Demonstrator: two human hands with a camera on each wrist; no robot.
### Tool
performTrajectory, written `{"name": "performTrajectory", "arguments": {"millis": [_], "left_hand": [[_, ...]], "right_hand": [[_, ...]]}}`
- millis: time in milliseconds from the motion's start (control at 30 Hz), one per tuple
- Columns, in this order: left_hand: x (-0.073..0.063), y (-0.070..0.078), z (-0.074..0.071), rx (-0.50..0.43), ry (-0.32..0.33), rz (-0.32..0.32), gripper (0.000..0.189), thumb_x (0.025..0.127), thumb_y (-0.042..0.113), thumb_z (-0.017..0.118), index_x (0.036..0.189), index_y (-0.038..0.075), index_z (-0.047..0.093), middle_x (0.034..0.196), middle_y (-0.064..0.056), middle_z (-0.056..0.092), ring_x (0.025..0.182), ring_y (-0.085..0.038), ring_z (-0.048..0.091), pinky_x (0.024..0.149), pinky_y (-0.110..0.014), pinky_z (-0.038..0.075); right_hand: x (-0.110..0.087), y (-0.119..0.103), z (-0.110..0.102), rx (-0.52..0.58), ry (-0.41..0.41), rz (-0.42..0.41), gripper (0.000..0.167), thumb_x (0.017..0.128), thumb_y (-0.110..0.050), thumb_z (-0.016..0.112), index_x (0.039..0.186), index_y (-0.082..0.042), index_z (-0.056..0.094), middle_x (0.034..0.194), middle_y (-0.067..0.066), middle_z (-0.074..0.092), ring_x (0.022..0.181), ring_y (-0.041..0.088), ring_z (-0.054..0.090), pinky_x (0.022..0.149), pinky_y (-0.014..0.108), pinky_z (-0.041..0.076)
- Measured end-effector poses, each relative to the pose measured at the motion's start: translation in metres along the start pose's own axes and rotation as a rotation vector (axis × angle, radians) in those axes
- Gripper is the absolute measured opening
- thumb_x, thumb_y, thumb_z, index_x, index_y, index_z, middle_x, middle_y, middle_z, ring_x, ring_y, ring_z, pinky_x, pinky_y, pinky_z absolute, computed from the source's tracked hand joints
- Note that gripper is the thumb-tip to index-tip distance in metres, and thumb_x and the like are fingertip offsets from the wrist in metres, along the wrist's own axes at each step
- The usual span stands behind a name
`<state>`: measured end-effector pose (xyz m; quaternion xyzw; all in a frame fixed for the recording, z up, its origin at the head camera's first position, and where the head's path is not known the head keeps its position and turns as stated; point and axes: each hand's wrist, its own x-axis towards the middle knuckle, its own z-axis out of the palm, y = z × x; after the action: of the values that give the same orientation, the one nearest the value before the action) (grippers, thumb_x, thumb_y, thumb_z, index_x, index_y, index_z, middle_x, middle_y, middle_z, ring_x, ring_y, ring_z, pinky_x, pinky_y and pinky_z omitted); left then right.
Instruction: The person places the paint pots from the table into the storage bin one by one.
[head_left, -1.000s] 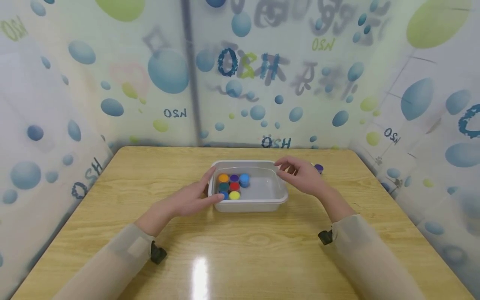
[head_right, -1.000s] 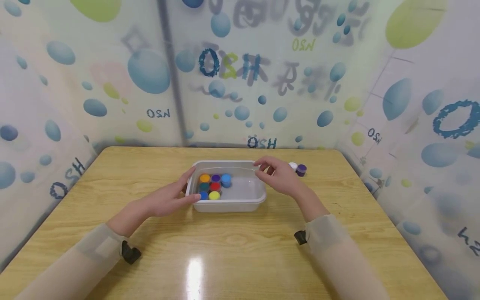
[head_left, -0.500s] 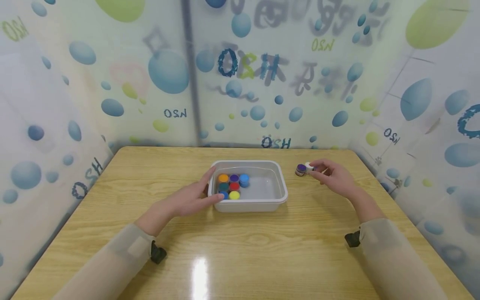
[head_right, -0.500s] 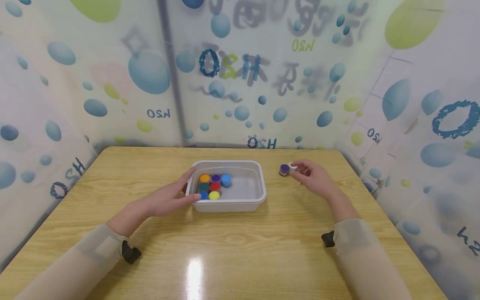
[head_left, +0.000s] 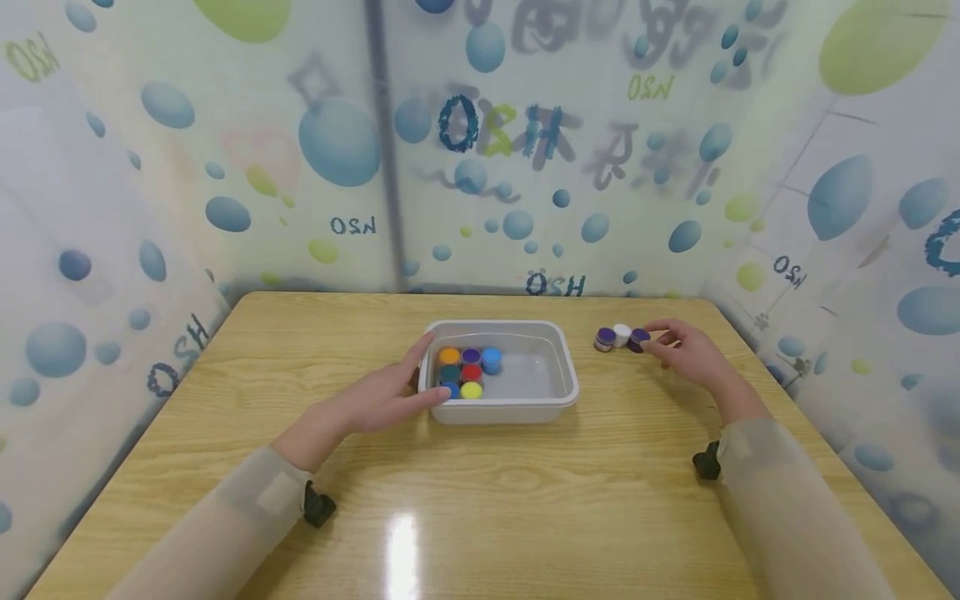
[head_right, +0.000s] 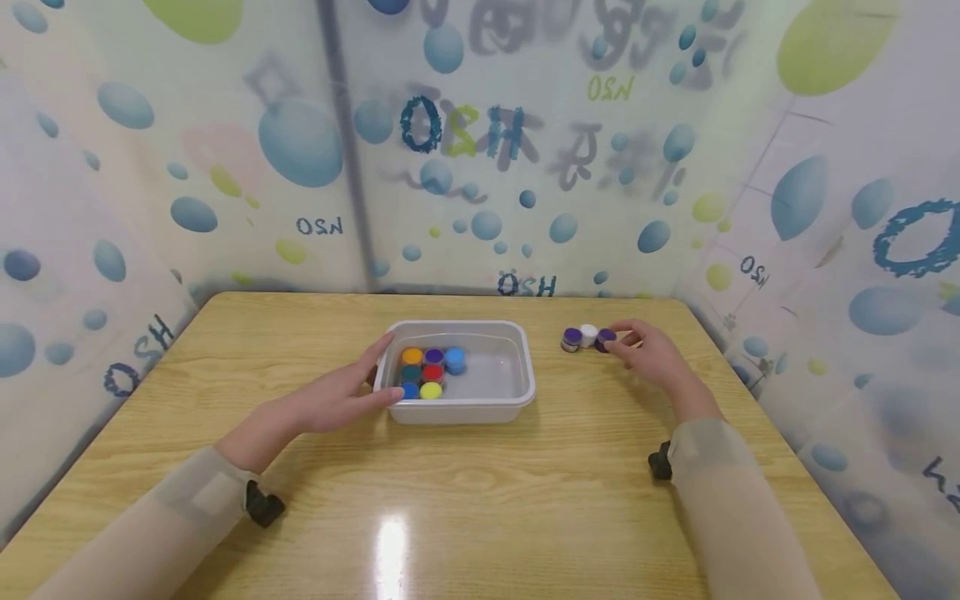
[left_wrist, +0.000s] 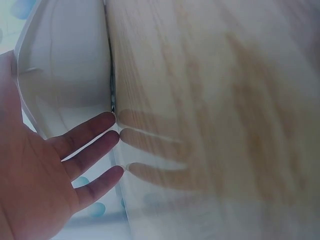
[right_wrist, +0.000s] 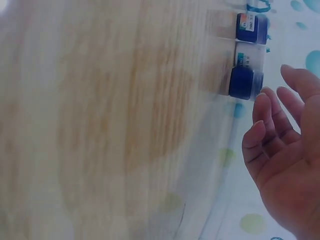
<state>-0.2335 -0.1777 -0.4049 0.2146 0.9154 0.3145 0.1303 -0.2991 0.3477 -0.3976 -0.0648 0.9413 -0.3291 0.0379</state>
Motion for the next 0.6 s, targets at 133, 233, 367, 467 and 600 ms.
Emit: {"name": "performTrajectory", "arguments": {"millis": [133, 233, 367, 467, 600], "left_hand": [[0.000, 0.000, 0.000, 0.000, 0.001, -0.004, 0.108, 0.104, 0.076, 0.055, 0.177, 0.031, -0.009, 0.167, -0.017, 0.050, 0.138, -0.029, 0.061, 0.122, -0.057, 0.046], [-0.001, 0.000, 0.000, 0.001, 0.003, -0.001, 0.107, 0.104, 0.075, 0.055, 0.177, 0.031, -0.009, 0.164, -0.018, 0.053, 0.135, -0.028, 0.062, 0.120, -0.057, 0.047], [0.000, 0.000, 0.000, 0.006, 0.003, 0.010, 0.107, 0.105, 0.075, 0.055, 0.178, 0.030, -0.009, 0.160, -0.018, 0.056, 0.131, -0.027, 0.063, 0.118, -0.056, 0.049], [0.001, 0.000, -0.001, 0.008, 0.002, 0.003, 0.107, 0.104, 0.076, 0.056, 0.177, 0.032, -0.009, 0.161, -0.017, 0.055, 0.130, -0.027, 0.063, 0.119, -0.056, 0.049], [0.001, -0.001, -0.001, 0.010, 0.004, -0.001, 0.107, 0.103, 0.076, 0.057, 0.177, 0.034, -0.008, 0.162, -0.016, 0.055, 0.130, -0.026, 0.062, 0.119, -0.056, 0.049]], "right_hand": [[0.008, 0.001, 0.002, 0.030, -0.023, 0.028, 0.065, 0.113, -0.039, 0.063, 0.164, -0.002, 0.045, 0.133, 0.030, 0.064, 0.094, 0.031, 0.072, 0.072, 0.038, 0.057], [0.013, 0.004, 0.003, 0.039, -0.038, 0.045, 0.066, 0.113, -0.037, 0.063, 0.165, -0.002, 0.043, 0.134, 0.030, 0.063, 0.092, 0.029, 0.070, 0.070, 0.036, 0.057], [0.018, 0.008, 0.004, 0.010, -0.053, 0.070, 0.067, 0.113, -0.036, 0.063, 0.167, -0.003, 0.041, 0.132, 0.029, 0.064, 0.088, 0.024, 0.068, 0.071, 0.034, 0.054], [0.021, 0.011, 0.005, -0.015, -0.062, 0.081, 0.067, 0.114, -0.035, 0.062, 0.167, -0.002, 0.040, 0.132, 0.029, 0.065, 0.088, 0.023, 0.069, 0.074, 0.033, 0.053], [0.024, 0.013, 0.007, -0.025, -0.060, 0.080, 0.062, 0.114, -0.032, 0.061, 0.164, 0.001, 0.043, 0.132, 0.031, 0.065, 0.089, 0.022, 0.071, 0.079, 0.032, 0.055]]}}
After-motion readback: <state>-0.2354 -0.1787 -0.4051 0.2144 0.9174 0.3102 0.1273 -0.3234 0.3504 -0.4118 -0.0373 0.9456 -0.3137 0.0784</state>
